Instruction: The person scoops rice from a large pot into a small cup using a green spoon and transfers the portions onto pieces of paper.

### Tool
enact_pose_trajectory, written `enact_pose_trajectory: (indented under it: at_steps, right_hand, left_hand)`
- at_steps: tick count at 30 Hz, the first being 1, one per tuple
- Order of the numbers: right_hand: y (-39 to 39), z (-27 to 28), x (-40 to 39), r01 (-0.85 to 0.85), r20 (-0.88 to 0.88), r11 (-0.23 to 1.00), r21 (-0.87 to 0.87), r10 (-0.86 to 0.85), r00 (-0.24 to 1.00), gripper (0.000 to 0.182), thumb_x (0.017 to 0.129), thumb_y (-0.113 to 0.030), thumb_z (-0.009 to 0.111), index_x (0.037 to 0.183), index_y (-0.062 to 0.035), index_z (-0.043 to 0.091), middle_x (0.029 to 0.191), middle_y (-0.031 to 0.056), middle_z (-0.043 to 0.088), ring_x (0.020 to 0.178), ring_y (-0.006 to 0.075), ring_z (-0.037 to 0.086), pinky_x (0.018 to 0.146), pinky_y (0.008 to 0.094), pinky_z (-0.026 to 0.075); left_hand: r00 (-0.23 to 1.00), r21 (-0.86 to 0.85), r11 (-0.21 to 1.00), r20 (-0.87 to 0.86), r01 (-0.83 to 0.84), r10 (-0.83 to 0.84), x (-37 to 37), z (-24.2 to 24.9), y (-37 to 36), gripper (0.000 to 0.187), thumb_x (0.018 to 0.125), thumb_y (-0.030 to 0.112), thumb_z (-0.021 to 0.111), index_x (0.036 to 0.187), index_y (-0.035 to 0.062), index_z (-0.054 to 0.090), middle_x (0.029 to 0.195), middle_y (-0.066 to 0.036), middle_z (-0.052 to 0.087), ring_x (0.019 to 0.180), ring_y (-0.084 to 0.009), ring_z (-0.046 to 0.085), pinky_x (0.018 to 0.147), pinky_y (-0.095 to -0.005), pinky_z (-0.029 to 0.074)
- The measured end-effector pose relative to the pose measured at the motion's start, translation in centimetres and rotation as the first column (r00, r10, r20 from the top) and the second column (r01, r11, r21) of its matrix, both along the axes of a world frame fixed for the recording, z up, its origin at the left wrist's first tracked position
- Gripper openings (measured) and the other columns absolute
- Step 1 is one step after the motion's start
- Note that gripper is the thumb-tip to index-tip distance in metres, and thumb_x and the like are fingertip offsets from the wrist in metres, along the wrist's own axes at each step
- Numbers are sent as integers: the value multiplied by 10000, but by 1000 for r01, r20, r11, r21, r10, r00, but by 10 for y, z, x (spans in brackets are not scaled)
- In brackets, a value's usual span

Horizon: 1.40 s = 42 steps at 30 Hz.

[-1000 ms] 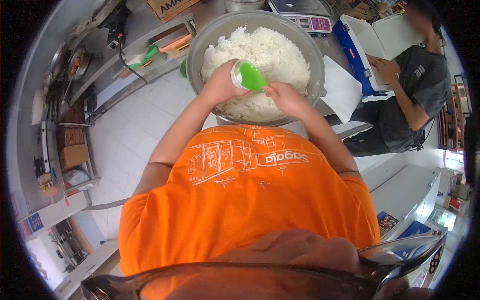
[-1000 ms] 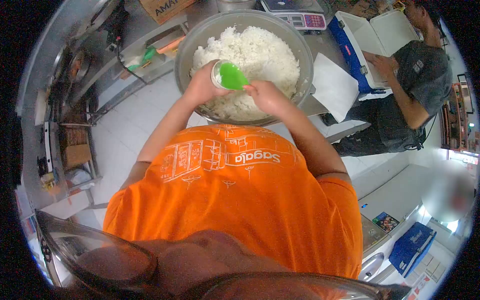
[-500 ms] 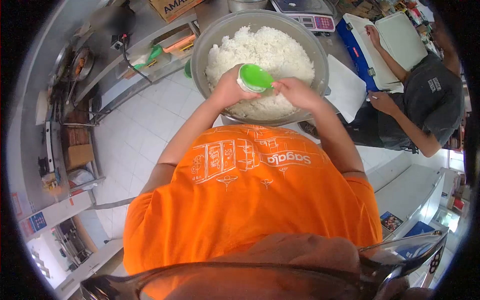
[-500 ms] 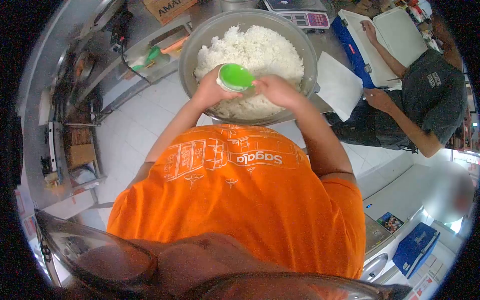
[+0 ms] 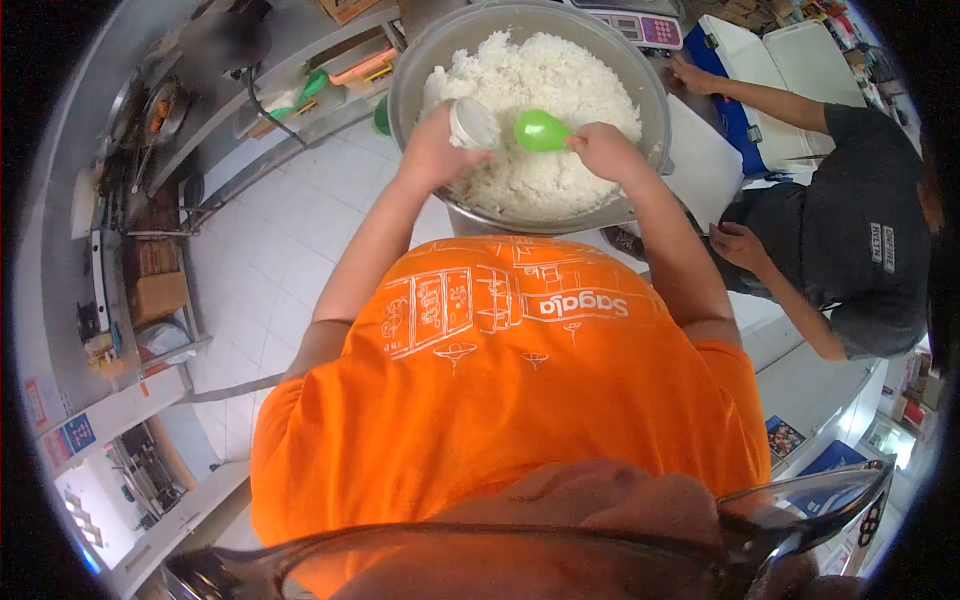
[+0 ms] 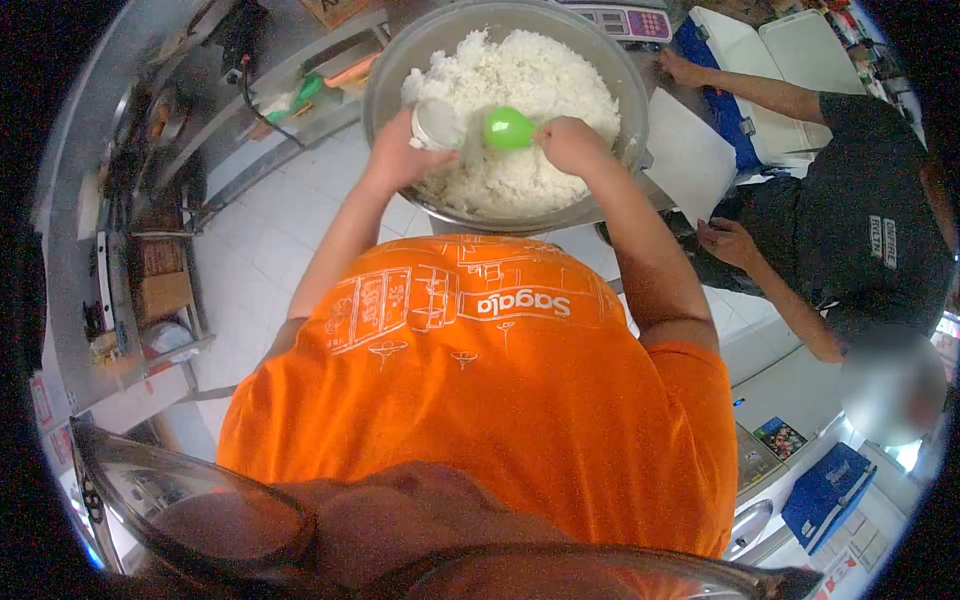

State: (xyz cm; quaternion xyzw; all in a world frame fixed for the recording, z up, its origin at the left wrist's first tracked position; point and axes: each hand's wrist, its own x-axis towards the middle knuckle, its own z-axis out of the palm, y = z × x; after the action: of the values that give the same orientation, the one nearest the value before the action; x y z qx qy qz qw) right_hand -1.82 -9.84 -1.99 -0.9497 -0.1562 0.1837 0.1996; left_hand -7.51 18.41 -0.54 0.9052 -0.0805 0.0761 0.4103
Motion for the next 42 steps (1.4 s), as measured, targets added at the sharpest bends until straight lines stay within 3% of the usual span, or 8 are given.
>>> enact_pose_trajectory:
  at_steps: [6, 13, 25, 28, 32, 35, 38, 42]
  right_hand:
    - [46, -36, 3, -322, 25, 868, -377, 357, 934, 190, 855, -99, 581, 933, 3, 721, 942, 212, 701, 895, 371, 685, 759, 455, 549]
    - [42, -8, -9, -518, -19, 764, -383, 555, 832, 182, 867, -183, 647, 854, -16, 718, 837, 199, 688, 819, 384, 675, 708, 481, 527]
    - [-6, -2, 6, -617, -280, 786, 34, 600, 749, 264, 919, -248, 630, 970, -4, 715, 711, 178, 651, 623, 269, 585, 642, 400, 463]
    - [-28, 31, 2, -402, -321, 905, 136, 424, 847, 278, 940, -249, 621, 998, 13, 693, 687, 152, 625, 607, 185, 527, 627, 361, 443]
    - [-34, 67, -13, -135, 0, 953, 271, 140, 990, 253, 945, -223, 601, 1023, 3, 682, 747, 154, 632, 633, 207, 568, 625, 383, 464]
    - [5, 58, -46, -119, 557, 967, 225, -28, 830, 267, 952, -164, 558, 1134, 13, 642, 922, 174, 661, 744, 297, 645, 705, 410, 508]
    - [43, 36, -81, -99, 539, 994, 50, 57, 840, 310, 939, -117, 527, 1214, 5, 604, 1042, 191, 645, 846, 377, 645, 788, 452, 519]
    - [25, 38, -74, 21, 604, 964, 265, -183, 776, 297, 958, -125, 503, 1205, -1, 614, 948, 197, 656, 824, 356, 655, 737, 431, 525]
  left_hand:
    - [976, 478, 872, -217, 107, -1, 12, 19, 3, 831, 605, 213, 865, 1305, 9, 467, 1086, -254, 652, 1044, -426, 617, 923, -447, 501]
    - [997, 366, 930, -73, 29, -2, 36, 11, 1, 853, 601, 269, 870, 1306, 18, 461, 1101, -253, 649, 1048, -413, 624, 907, -446, 508]
    - [995, 101, 994, -103, 27, -17, 25, 10, 16, 889, 583, 336, 897, 1304, 10, 492, 1199, -217, 639, 1130, -369, 614, 963, -407, 486]
    - [993, 55, 997, -109, 56, -50, 14, 9, 17, 893, 587, 332, 903, 1310, 14, 486, 1212, -210, 635, 1143, -363, 608, 978, -404, 477]
    - [993, 7, 999, -108, 52, -51, 0, 13, 2, 899, 594, 326, 910, 1309, 1, 470, 1225, -206, 629, 1151, -342, 609, 986, -392, 473]
    - [990, -95, 995, -142, -30, 16, 0, 13, -22, 906, 606, 335, 910, 1303, -19, 453, 1219, -211, 623, 1152, -319, 608, 987, -381, 472]
    - [984, -201, 975, -165, -95, 61, 2, 12, -36, 906, 617, 346, 908, 1295, -31, 440, 1202, -216, 620, 1148, -302, 605, 984, -370, 473]
    - [997, -144, 987, -41, -74, 69, 4, 5, -33, 883, 618, 341, 907, 1273, -26, 442, 1169, -207, 631, 1119, -296, 618, 956, -371, 488]
